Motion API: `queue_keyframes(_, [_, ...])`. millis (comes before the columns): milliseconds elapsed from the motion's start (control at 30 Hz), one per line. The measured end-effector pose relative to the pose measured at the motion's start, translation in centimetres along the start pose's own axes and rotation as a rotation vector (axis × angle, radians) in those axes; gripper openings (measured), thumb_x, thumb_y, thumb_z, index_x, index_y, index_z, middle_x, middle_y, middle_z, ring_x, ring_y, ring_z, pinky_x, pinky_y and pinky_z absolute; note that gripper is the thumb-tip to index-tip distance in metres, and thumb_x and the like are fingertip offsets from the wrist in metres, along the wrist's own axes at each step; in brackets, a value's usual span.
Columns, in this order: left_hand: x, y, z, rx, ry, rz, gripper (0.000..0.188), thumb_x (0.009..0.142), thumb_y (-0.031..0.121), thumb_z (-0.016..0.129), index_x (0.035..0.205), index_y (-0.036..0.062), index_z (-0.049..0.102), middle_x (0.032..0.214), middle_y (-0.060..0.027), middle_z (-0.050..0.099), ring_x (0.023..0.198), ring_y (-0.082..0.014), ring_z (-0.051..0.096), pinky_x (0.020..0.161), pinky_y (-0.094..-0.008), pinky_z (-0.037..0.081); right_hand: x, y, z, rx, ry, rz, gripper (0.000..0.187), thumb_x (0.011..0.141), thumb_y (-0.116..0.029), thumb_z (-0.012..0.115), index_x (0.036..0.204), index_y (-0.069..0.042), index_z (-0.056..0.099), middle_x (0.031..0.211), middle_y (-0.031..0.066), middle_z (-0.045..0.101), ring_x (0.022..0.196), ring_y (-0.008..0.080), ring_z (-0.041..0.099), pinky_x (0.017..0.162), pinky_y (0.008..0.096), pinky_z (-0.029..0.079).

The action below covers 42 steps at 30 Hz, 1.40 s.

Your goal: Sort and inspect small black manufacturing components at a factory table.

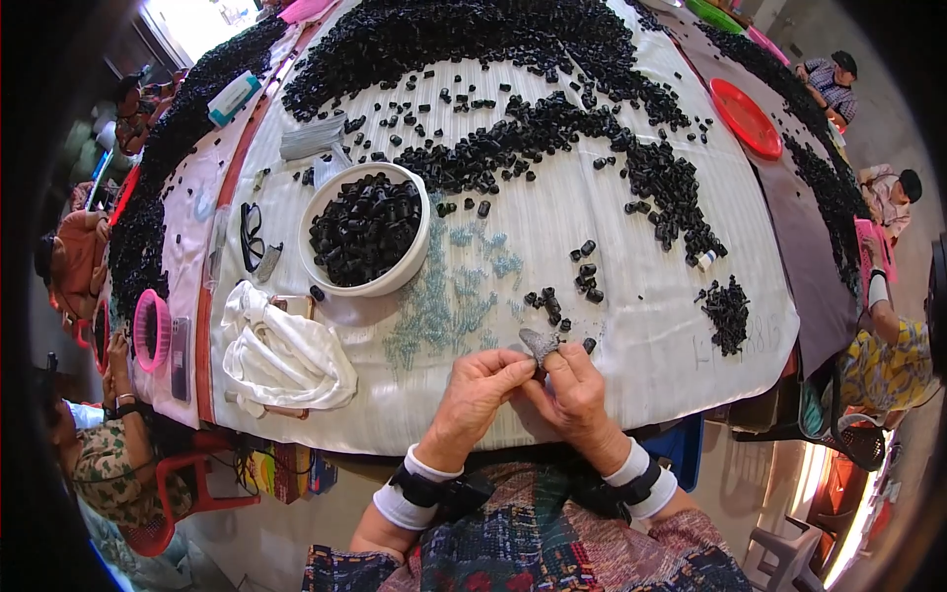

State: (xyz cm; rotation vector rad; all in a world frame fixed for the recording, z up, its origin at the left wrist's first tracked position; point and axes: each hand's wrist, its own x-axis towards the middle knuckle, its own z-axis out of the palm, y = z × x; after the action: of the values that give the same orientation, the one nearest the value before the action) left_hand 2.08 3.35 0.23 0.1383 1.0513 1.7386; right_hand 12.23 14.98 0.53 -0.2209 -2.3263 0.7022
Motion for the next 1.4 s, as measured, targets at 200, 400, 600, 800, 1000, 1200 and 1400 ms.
queue_keyframes(200, [0.3,0.2,0.3,-0.026,0.007,-0.021,0.014,0.089,0.011,0.063,0.096,-0.0002,0.065,0.086,-0.0045,0.067,0.070,-0.0067,0.058,0.056,-0.0169,0.040,0.9,-0.1,-0.3,0.077,-0.027,0.015,0.027,0.068,-0.003,0.071,0.089,0.003,0.055,0.086,0.0177,0.052,0.072,0.0332,0.054,0.060,0.0379,0.047])
queue_keyframes(400, [-0.3,0.9,0.5,-0.113,-0.045,-0.057,0.015,0.091,0.009,0.058,0.102,0.0006,0.063,0.091,-0.0069,0.066,0.078,-0.0129,0.064,0.066,-0.0242,0.053,1.6,-0.6,-2.3,0.361,-0.170,0.169,0.025,0.072,0.002,0.062,0.096,0.007,0.057,0.090,0.0201,0.054,0.076,0.0339,0.057,0.065,0.0353,0.049])
queue_keyframes(600, [-0.4,1.2,0.6,-0.094,-0.099,-0.081,0.016,0.092,0.008,0.056,0.104,-0.0003,0.061,0.090,-0.0084,0.066,0.077,-0.0168,0.066,0.063,-0.0258,0.056,1.7,-0.4,-1.9,0.387,-0.061,0.211,0.021,0.077,0.004,0.061,0.097,0.001,0.064,0.092,0.0158,0.060,0.080,0.0283,0.060,0.067,0.0341,0.049])
queue_keyframes(800, [-0.9,1.1,0.5,-0.007,-0.016,-0.081,0.017,0.090,0.006,0.059,0.105,-0.0027,0.061,0.088,-0.0117,0.066,0.074,-0.0184,0.067,0.062,-0.0258,0.057,1.9,-0.9,-2.6,0.513,-0.089,0.404,0.021,0.076,0.006,0.062,0.096,0.001,0.065,0.083,0.0096,0.057,0.072,0.0173,0.058,0.063,0.0268,0.047])
queue_keyframes(1000, [-1.4,0.9,0.5,0.131,0.003,-0.014,0.022,0.087,0.009,0.065,0.105,-0.0031,0.063,0.091,-0.0111,0.068,0.078,-0.0157,0.067,0.062,-0.0226,0.054,2.0,-0.6,-2.5,0.631,-0.063,0.460,0.022,0.076,0.006,0.061,0.097,0.001,0.062,0.079,0.0075,0.055,0.068,0.0146,0.055,0.059,0.0254,0.044])
queue_keyframes(1200, [-1.4,0.9,1.1,0.262,0.042,0.075,0.021,0.086,0.007,0.066,0.103,-0.0041,0.063,0.088,-0.0101,0.068,0.074,-0.0137,0.066,0.061,-0.0218,0.053,1.7,-0.2,-2.7,0.575,-0.128,0.410,0.017,0.075,0.007,0.063,0.092,0.003,0.058,0.078,0.0093,0.056,0.069,0.0166,0.057,0.060,0.0272,0.046])
queue_keyframes(1400, [-1.1,1.4,1.1,0.158,-0.012,0.034,0.021,0.088,0.009,0.064,0.105,-0.0039,0.063,0.088,-0.0106,0.068,0.074,-0.0141,0.066,0.063,-0.0235,0.054,1.1,-0.4,-2.4,0.680,-0.056,0.552,0.013,0.081,0.003,0.063,0.094,0.002,0.061,0.080,0.0053,0.059,0.070,0.0095,0.057,0.062,0.0236,0.047])
